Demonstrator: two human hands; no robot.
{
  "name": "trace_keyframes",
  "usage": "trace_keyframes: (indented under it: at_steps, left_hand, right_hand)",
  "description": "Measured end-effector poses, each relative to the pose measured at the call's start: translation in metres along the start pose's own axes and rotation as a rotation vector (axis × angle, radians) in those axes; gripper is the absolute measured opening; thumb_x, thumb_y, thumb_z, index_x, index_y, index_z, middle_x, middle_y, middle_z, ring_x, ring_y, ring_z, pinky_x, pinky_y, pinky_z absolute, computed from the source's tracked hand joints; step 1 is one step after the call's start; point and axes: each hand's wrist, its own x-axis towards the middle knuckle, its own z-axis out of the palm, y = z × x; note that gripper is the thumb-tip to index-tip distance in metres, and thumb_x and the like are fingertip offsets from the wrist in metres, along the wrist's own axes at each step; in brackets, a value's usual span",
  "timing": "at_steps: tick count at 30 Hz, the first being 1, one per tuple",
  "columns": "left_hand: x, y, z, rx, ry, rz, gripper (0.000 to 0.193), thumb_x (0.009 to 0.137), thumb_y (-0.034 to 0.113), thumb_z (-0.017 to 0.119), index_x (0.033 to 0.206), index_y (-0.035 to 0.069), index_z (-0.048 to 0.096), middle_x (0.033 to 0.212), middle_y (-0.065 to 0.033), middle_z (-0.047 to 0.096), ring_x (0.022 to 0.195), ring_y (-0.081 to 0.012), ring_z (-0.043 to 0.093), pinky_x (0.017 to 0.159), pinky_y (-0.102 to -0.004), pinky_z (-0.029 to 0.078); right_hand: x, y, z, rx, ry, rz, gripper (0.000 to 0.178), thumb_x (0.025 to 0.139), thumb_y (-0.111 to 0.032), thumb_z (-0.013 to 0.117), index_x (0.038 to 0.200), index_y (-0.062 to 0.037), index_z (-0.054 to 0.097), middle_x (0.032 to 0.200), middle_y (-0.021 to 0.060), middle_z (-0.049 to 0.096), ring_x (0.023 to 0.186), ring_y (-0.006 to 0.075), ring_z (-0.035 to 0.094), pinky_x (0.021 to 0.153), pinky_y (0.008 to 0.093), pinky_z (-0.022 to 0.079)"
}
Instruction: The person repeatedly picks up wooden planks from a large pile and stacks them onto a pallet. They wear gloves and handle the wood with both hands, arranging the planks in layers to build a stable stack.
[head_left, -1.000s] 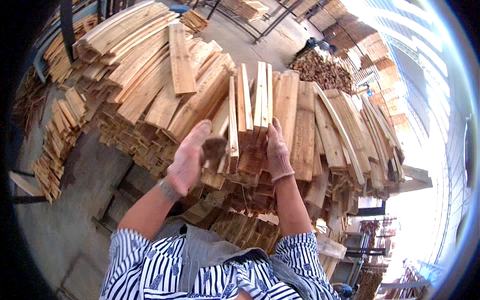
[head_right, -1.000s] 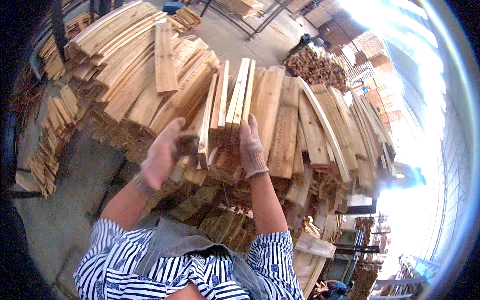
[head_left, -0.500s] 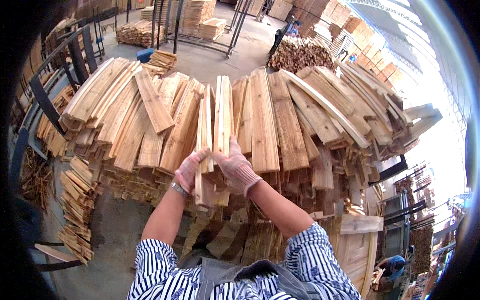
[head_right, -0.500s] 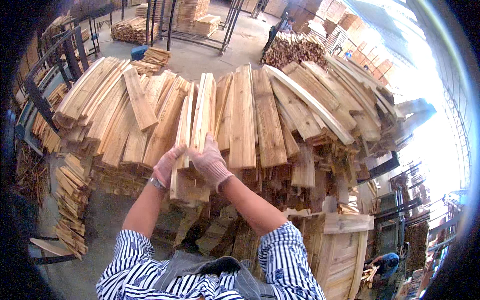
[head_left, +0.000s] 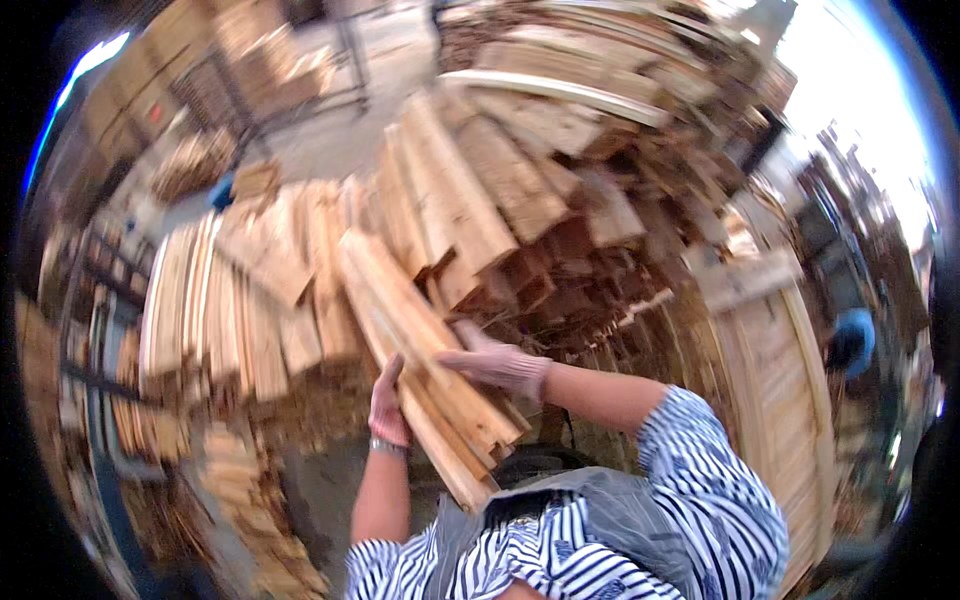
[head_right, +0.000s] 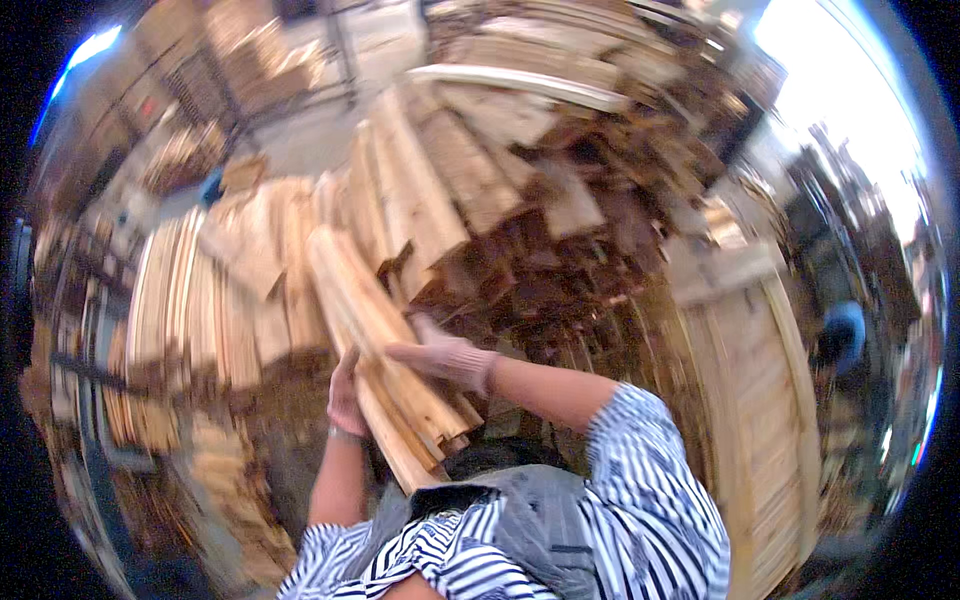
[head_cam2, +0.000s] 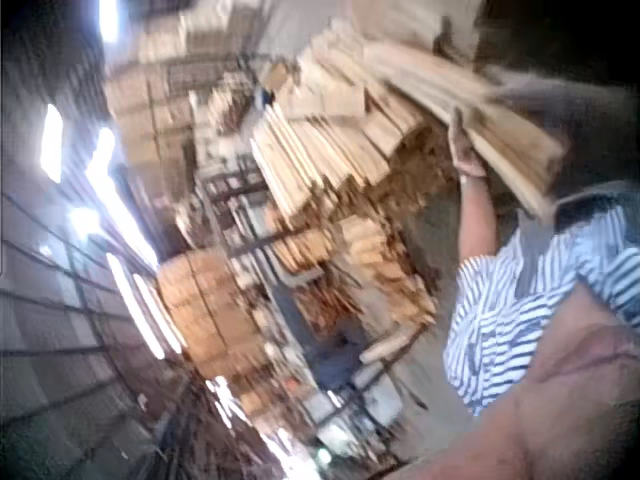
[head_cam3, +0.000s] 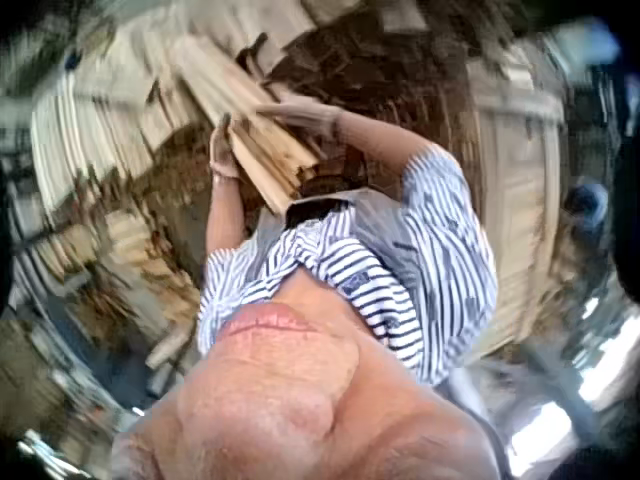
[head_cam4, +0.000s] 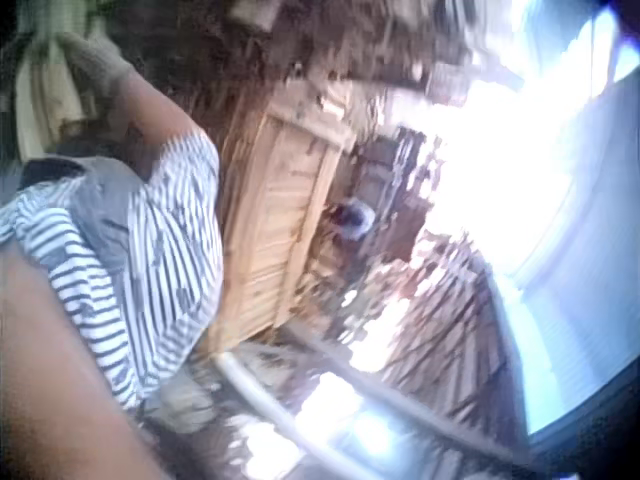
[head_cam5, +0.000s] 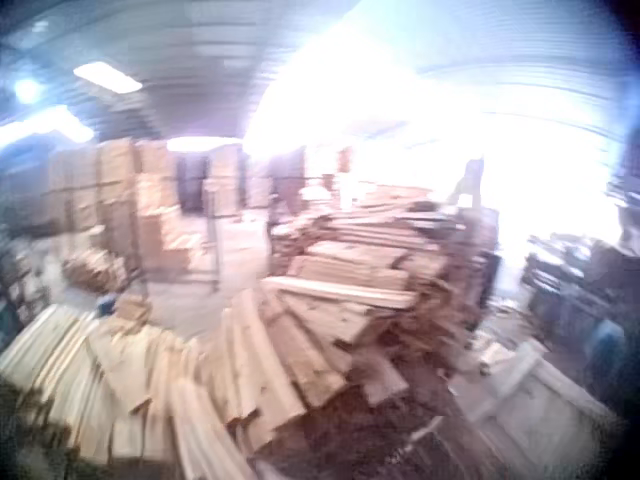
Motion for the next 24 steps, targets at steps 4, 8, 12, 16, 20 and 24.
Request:
trace_keyframes:
  at_steps: [4, 8, 12, 16, 20, 24]
  left_hand:
    - [-0.028, 0.004, 0.016, 0.267, 0.156, 0.194, 0.059, 0.098, 0.036, 0.058, 0.141, -0.002, 0.049, 0.127, -0.0189, 0.064, 0.113, -0.0329, 0.063, 0.102, -0.0460, 0.051]
    - [-0.023, 0.026, 0.033, 0.417, 0.131, 0.279, 0.062, 0.093, 0.041, 0.064, 0.131, -0.006, 0.055, 0.120, -0.0151, 0.065, 0.107, -0.0285, 0.064, 0.100, -0.0420, 0.051]
    - [-0.021, 0.038, 0.102, 0.546, 0.122, 0.462, 0.056, 0.091, 0.038, 0.067, 0.128, -0.003, 0.056, 0.118, -0.0179, 0.064, 0.103, -0.0295, 0.064, 0.093, -0.0425, 0.053]
    - [-0.002, 0.058, 0.128, 0.753, -0.002, 0.515, 0.055, 0.093, 0.037, 0.066, 0.129, -0.004, 0.057, 0.117, -0.0157, 0.064, 0.103, -0.0258, 0.063, 0.092, -0.0395, 0.053]
    - [0.064, 0.079, 0.160, 1.062, -0.212, 0.370, 0.052, 0.095, 0.035, 0.062, 0.129, -0.004, 0.058, 0.115, -0.0146, 0.065, 0.103, -0.0224, 0.063, 0.092, -0.0363, 0.053]
    - [0.170, 0.068, 0.238, 1.020, -0.478, 0.120, 0.047, 0.096, 0.034, 0.063, 0.129, 0.001, 0.059, 0.115, -0.0120, 0.066, 0.102, -0.0226, 0.065, 0.091, -0.0381, 0.055]
  right_hand:
    - [0.014, -0.017, 0.028, 0.057, -0.058, -0.163, 0.113, 0.075, -0.063, 0.077, 0.151, 0.0046, 0.029, 0.145, 0.0235, 0.050, 0.133, 0.0287, 0.048, 0.110, 0.0376, 0.040]
    - [-0.007, -0.051, 0.013, -0.001, -0.016, -0.182, 0.110, 0.077, -0.066, 0.071, 0.156, -0.0027, 0.027, 0.143, 0.0264, 0.053, 0.131, 0.0315, 0.053, 0.109, 0.0382, 0.041]
    - [-0.021, -0.069, -0.012, -0.033, 0.169, -0.376, 0.117, 0.075, -0.061, 0.075, 0.160, -0.0051, 0.016, 0.146, 0.0268, 0.050, 0.134, 0.0324, 0.051, 0.112, 0.0382, 0.039]
    - [-0.045, -0.102, -0.038, -0.073, 0.230, -0.377, 0.125, 0.067, -0.055, 0.083, 0.160, -0.0069, 0.014, 0.140, 0.0274, 0.054, 0.131, 0.0328, 0.055, 0.106, 0.0395, 0.046]
    - [-0.056, -0.116, -0.062, -0.054, 0.628, -0.323, 0.125, 0.067, -0.052, 0.083, 0.160, -0.0066, 0.013, 0.134, 0.0265, 0.060, 0.126, 0.0338, 0.059, 0.103, 0.0380, 0.048]
    - [-0.064, -0.121, -0.117, 0.155, 0.873, -0.237, 0.121, 0.070, -0.044, 0.082, 0.160, -0.0048, 0.011, 0.133, 0.0272, 0.060, 0.125, 0.0292, 0.060, 0.099, 0.0332, 0.050]
